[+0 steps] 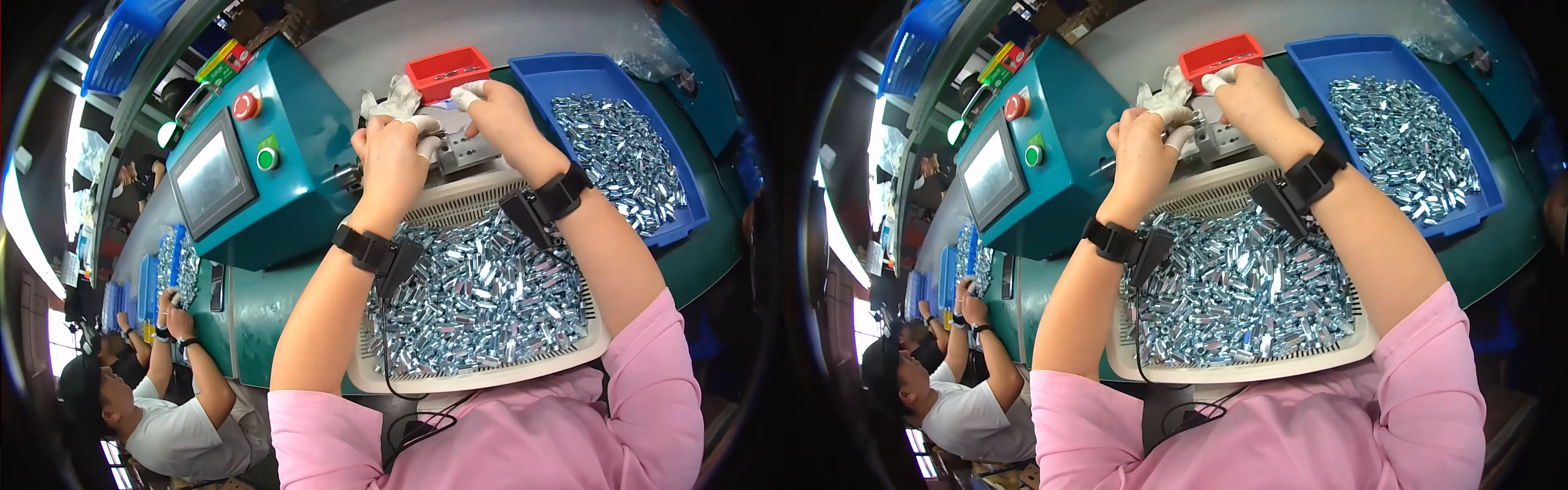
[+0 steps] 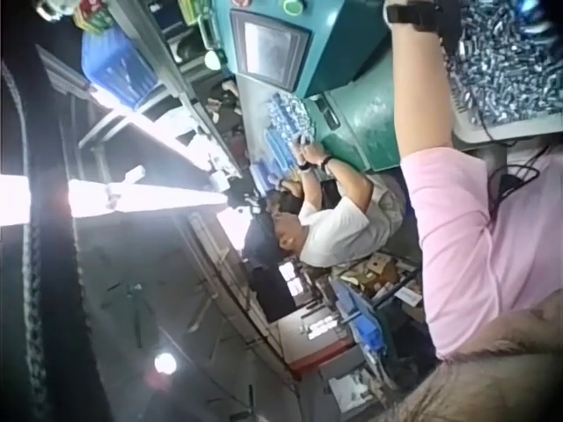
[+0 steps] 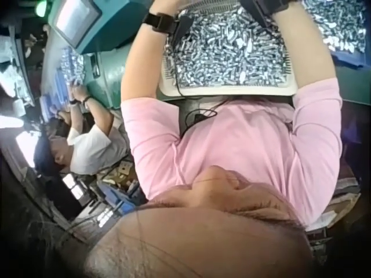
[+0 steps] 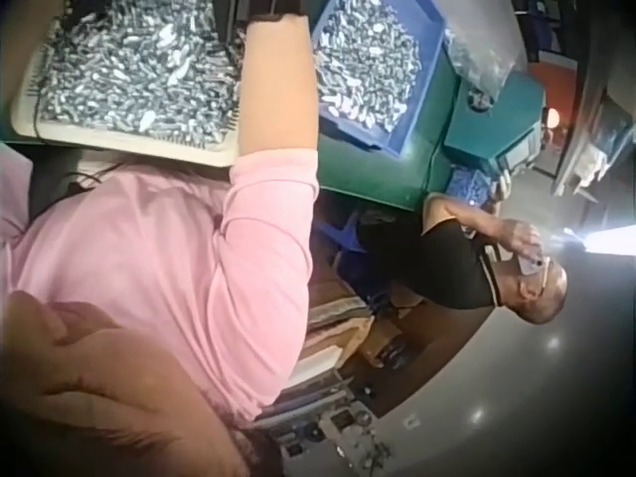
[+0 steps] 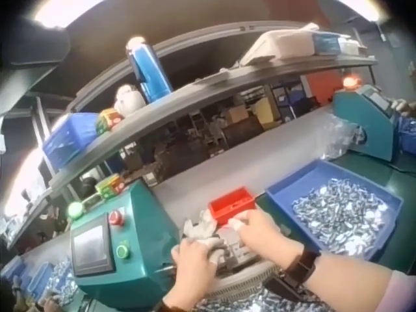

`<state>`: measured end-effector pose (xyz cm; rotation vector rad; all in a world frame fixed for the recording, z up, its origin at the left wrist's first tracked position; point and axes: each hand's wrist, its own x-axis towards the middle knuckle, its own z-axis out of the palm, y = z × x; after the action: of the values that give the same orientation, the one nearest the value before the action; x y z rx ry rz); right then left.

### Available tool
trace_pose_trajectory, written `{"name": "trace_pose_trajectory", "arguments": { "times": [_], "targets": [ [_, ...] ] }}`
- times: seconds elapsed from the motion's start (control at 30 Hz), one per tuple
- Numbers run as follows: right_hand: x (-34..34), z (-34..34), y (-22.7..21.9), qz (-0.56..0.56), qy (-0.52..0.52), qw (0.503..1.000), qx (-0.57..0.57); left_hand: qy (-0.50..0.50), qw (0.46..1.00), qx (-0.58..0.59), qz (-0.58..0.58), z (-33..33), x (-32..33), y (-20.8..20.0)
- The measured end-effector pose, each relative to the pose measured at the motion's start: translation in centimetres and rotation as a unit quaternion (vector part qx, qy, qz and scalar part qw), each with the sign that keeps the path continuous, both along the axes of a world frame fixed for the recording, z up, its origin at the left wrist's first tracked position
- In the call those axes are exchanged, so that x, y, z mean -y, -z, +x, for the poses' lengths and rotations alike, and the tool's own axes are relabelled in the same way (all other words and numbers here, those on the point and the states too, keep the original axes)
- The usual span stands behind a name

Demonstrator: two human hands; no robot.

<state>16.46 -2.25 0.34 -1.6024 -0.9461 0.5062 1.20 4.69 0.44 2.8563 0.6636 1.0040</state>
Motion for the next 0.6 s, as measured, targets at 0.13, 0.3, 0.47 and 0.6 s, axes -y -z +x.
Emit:
{"name": "trace_pose_trajectory", "arguments": {
  "times": [0.13, 0.3, 0.47, 0.6],
  "targets": [
    [-1.0, 0.1, 1.2, -0.002, 0.002, 1.0, 0.03, -0.033, 0.997, -0.058, -0.033, 1.1, -1.2, 0.6],
    [-1.0, -0.1, 0.9, -0.028, 0.001, 0.999, 0.045, -0.047, 0.963, -0.096, -0.247, 1.5, -2.6, -0.4],
    [-1.0, 0.1, 1.1, -0.001, 0.009, 0.997, 0.075, -0.055, 0.989, -0.127, -0.048, 1.7, -1.2, -1.2],
    [-0.2, 0.4, 0.7, -0.059, 0.029, 0.992, 0.11, -0.015, 0.992, -0.106, -0.072, 0.6, 3.4, -2.3]
  ]
}}
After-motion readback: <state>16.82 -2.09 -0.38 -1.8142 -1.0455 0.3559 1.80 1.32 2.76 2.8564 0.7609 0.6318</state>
